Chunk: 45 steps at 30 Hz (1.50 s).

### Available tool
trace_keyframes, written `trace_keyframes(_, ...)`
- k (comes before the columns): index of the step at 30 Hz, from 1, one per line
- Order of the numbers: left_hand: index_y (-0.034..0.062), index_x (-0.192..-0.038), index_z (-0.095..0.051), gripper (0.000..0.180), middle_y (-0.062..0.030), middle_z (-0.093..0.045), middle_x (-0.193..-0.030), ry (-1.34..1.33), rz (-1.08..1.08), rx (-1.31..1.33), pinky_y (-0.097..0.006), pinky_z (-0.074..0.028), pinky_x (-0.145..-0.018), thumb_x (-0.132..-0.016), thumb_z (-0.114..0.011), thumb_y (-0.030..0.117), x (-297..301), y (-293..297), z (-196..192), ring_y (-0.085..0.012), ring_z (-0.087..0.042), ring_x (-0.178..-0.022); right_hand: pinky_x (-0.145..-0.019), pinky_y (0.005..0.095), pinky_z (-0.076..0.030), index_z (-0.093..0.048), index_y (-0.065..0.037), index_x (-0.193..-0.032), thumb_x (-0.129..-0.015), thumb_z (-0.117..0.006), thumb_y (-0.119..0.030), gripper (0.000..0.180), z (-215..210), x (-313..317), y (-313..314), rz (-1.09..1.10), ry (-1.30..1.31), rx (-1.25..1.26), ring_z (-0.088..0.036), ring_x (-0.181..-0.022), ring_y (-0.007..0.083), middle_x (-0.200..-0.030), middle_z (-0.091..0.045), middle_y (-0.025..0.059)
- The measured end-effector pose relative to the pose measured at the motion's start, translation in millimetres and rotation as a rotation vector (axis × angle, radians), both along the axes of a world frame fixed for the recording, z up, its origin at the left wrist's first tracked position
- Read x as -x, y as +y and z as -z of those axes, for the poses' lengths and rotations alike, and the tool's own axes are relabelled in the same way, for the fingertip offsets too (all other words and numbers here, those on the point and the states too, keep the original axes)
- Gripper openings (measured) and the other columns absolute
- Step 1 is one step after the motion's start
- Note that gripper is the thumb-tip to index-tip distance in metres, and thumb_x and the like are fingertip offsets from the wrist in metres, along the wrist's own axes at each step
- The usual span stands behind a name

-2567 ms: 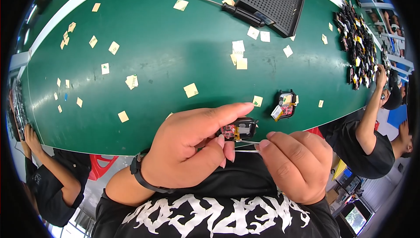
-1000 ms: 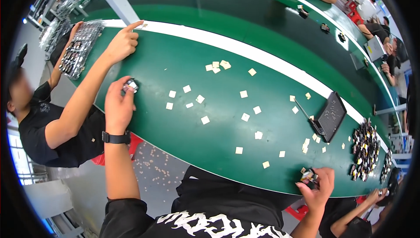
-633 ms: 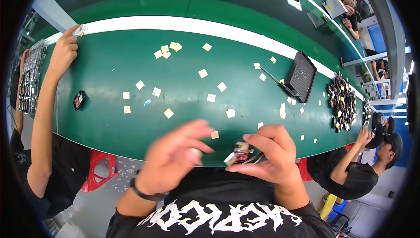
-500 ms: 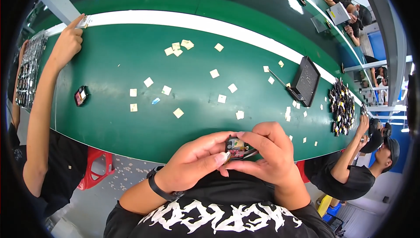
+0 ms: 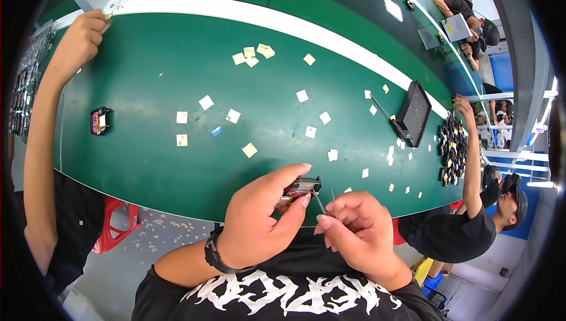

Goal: The recorder uses tweezers to assemble internal components, such as batteries and circuitry, into small electronic device casings at an assembly line workstation.

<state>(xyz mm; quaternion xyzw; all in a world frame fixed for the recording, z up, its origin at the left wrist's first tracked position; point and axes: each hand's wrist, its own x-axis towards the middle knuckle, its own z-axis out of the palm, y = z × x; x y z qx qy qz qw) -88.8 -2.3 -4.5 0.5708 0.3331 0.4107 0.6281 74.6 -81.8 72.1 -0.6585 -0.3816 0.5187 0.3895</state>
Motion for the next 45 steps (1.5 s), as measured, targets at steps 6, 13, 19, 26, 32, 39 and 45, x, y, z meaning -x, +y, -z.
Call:
trace_keyframes(6,0.0014,-0.131,-0.062,0.043,-0.0123,-0.069,-0.088,0.088,-0.007,-0.258,-0.036,-0.052,-0.061,-0.089,-0.068,-0.006,-1,9,-3,-0.0259,-0.066,-0.071,-0.046,0.0197,-0.042,-0.054,-0.003,-0.105,-0.099,-0.068,-0.001,0.016,-2,5,10,0.166,0.198,0.143,-0.059,-0.055,0.0038,-0.077,-0.071,0.0066)
trace_keyframes(13,0.0024,-0.130,-0.063,0.041,-0.0120,-0.068,-0.087,0.166,-0.028,-0.332,-0.038,-0.052,-0.065,-0.089,-0.065,-0.004,0,10,3,-0.0272,-0.066,-0.072,-0.041,0.0188,-0.038,-0.054,-0.005,-0.103,-0.097,-0.070,0.001,0.018,14,-1,13,0.213,0.277,0.133,-0.055,-0.050,0.0032,-0.073,-0.068,0.0043)
trace_keyframes(19,0.0003,-0.136,-0.062,0.046,-0.0134,-0.072,-0.099,0.082,0.097,-0.173,-0.031,-0.053,-0.074,-0.090,-0.065,-0.002,7,12,3,-0.0213,-0.068,-0.078,-0.048,0.0190,-0.042,-0.052,-0.002,-0.103,-0.095,-0.071,0.006,0.022,29,-1,5,0.115,0.157,-0.114,-0.059,-0.059,0.0029,-0.078,-0.067,0.0031)
trace_keyframes(26,0.0049,-0.137,-0.062,0.050,-0.0119,-0.070,-0.092,0.070,0.117,-0.104,-0.035,-0.054,-0.071,-0.088,-0.065,-0.002,8,15,-1,-0.0255,-0.067,-0.076,-0.049,0.0191,-0.041,-0.055,-0.001,-0.103,-0.096,-0.070,0.004,0.018,19,-15,7,-0.011,0.047,-0.058,-0.057,-0.058,0.0015,-0.075,-0.069,0.0032)
trace_keyframes(32,0.0039,-0.137,-0.061,0.054,-0.0098,-0.061,-0.081,0.172,0.070,-0.260,-0.034,-0.048,-0.062,-0.083,-0.065,-0.006,3,11,1,-0.0235,-0.058,-0.065,-0.047,0.0182,-0.038,-0.056,-0.002,-0.101,-0.097,-0.071,-0.001,0.016,9,-14,15,0.070,0.108,0.162,-0.054,-0.053,0.0021,-0.072,-0.069,0.0031)
trace_keyframes(39,0.0031,-0.138,-0.060,0.056,-0.0106,-0.060,-0.080,0.188,0.065,-0.342,-0.036,-0.047,-0.061,-0.083,-0.062,-0.005,2,13,3,-0.0266,-0.057,-0.064,-0.048,0.0187,-0.037,-0.057,-0.002,-0.099,-0.095,-0.073,0.001,0.017,12,-13,15,0.102,0.165,0.185,-0.055,-0.054,0.0024,-0.069,-0.067,0.0022)
trace_keyframes(45,0.0005,-0.137,-0.060,0.053,-0.0102,-0.062,-0.082,0.048,0.207,-0.304,-0.037,-0.048,-0.063,-0.084,-0.060,0.000,9,15,6,-0.0271,-0.058,-0.065,-0.050,0.0204,-0.034,-0.060,-0.002,-0.093,-0.090,-0.077,0.002,0.018,14,-27,11,-0.146,-0.094,0.005,-0.049,-0.053,0.0005,-0.059,-0.059,-0.0022)
